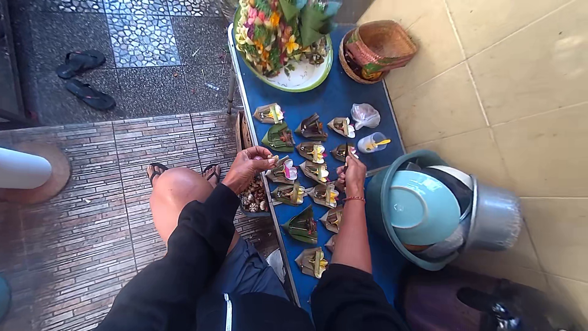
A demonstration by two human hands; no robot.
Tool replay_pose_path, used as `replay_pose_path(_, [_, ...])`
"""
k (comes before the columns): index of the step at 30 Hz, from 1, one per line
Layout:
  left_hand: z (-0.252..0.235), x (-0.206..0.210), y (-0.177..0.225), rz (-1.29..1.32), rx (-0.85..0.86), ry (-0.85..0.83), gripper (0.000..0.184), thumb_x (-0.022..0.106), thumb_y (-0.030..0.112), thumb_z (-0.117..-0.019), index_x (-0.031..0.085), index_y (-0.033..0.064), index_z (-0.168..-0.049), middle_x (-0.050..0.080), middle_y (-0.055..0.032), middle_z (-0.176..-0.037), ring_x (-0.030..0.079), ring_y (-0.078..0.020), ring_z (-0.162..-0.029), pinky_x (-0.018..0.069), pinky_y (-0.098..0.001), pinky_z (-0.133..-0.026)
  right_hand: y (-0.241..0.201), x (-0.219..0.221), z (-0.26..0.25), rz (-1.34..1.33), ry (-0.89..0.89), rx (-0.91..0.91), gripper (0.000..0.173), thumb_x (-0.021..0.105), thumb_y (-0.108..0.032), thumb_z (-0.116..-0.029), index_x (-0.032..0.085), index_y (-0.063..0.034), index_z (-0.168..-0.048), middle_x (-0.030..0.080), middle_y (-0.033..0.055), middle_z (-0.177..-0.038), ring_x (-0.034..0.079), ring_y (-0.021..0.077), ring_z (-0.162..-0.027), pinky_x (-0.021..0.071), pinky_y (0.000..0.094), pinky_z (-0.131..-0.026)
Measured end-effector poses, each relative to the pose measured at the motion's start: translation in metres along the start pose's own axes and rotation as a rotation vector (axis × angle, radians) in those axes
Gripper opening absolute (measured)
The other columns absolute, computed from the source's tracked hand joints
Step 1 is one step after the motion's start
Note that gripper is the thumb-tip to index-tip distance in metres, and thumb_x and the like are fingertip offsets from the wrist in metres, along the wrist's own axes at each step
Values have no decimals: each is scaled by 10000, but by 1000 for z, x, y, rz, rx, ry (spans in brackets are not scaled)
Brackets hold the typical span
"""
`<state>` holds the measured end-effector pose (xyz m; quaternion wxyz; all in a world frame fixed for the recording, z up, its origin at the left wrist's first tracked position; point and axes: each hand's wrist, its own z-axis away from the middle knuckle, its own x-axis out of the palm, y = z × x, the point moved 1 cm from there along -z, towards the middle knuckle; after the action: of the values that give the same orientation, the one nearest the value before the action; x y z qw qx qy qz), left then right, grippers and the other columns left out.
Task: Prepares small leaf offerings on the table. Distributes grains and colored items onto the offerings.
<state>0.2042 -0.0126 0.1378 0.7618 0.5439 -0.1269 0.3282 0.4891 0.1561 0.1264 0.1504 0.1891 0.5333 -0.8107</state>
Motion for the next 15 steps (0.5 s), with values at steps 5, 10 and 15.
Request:
replay_pose_path(5, [0,4,0,11,-53,7,146,620,-112,-922,598,17,-988,662,-59,-892,693,-144,-787,610,-304,-802,-1,1,-22,276,82,-79,318,480,-273,-1055,677,-44,-957,521,-10,-602,434,79,-468,382,276,-473])
replay_pose_path(10, [1,4,0,39,-107,-25,145,603,-104,-943,580,8,-1031,689,-104,-918,728,-190,-810,627,-333,-795,-11,3,-33,624,151,-144,374,558,-282,-1038,707,56,-978,694,256,-943,674,401,-911,493,610,-839])
replay_pose_path(15, [1,5,0,43,-109,-39,155,610,-105,-939,593,2,-1050,699,-95,-908,724,-168,-787,626,-320,-786,-17,2,-31,684,139,-208,258,668,-232,-977,754,-10,-1078,715,255,-1055,666,434,-1046,481,631,-911])
